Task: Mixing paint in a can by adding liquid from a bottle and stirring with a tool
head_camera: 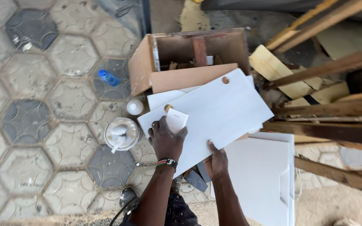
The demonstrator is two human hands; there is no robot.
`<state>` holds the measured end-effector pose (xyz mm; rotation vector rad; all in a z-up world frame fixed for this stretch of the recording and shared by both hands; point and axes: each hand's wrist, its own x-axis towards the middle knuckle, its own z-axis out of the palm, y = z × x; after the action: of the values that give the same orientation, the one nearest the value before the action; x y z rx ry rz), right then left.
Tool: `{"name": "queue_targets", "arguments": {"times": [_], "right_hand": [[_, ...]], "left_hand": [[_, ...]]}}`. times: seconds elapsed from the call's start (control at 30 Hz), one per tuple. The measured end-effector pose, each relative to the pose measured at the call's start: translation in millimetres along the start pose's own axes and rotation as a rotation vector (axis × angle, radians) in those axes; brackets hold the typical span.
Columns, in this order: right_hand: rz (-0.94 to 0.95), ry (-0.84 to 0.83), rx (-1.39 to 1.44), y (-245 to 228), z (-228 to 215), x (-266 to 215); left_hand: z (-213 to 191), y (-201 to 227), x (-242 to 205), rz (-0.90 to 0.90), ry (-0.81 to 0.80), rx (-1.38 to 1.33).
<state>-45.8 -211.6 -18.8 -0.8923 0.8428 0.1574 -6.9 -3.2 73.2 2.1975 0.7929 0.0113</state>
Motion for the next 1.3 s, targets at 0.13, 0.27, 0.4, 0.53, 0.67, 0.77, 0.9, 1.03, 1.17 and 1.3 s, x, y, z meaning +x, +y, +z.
{"name": "queue_targets", "arguments": {"times": [0.13,0.27,0.4,0.53,0.67,0.77,0.9,1.03,1.17,1.3], "right_hand": [[-0.052,0.047,0.032,-12.7,5.1,-79.6],[-0.092,0.041,0.069,-44.2,20.6,-176.5],[-0.15,0.034,0.11,-36.1,17.2,-253.1],[-0.174,0.044,0.201,-15.3,20.9,-301.9],[-0.164,0.113,0.129,-4.1,35.9,-328.2],[-0.167,0.163,0.184,28.1,24.3,-334.0],[-0.177,0.245,0.236,41.4,14.3,-332.8],[-0.227,0.281,0.075,40.4,-40.9,-325.0],[-0.313,0.438,-0.16,13.1,-117.7,-336.3],[-0.429,0.584,-0.397,-8.3,-208.6,-335.1]], "left_hand": [[-37.6,19.3,-38.7,0.11,-0.043,0.018],[-82.5,33.6,-80.0,0.16,-0.145,0.04],[-145.6,42.1,-126.5,0.252,-0.209,0.088],[-189.0,42.6,-153.9,0.327,-0.237,0.106],[-211.3,42.2,-158.6,0.327,-0.338,0.119],[-210.5,26.1,-161.3,0.348,-0.37,0.149],[-209.5,31.5,-166.6,0.336,-0.418,0.173],[-193.8,36.2,-178.5,0.336,-0.457,0.132],[-168.2,35.2,-194.4,0.322,-0.505,0.081],[-125.8,9.7,-224.7,0.292,-0.569,0.03]]}}
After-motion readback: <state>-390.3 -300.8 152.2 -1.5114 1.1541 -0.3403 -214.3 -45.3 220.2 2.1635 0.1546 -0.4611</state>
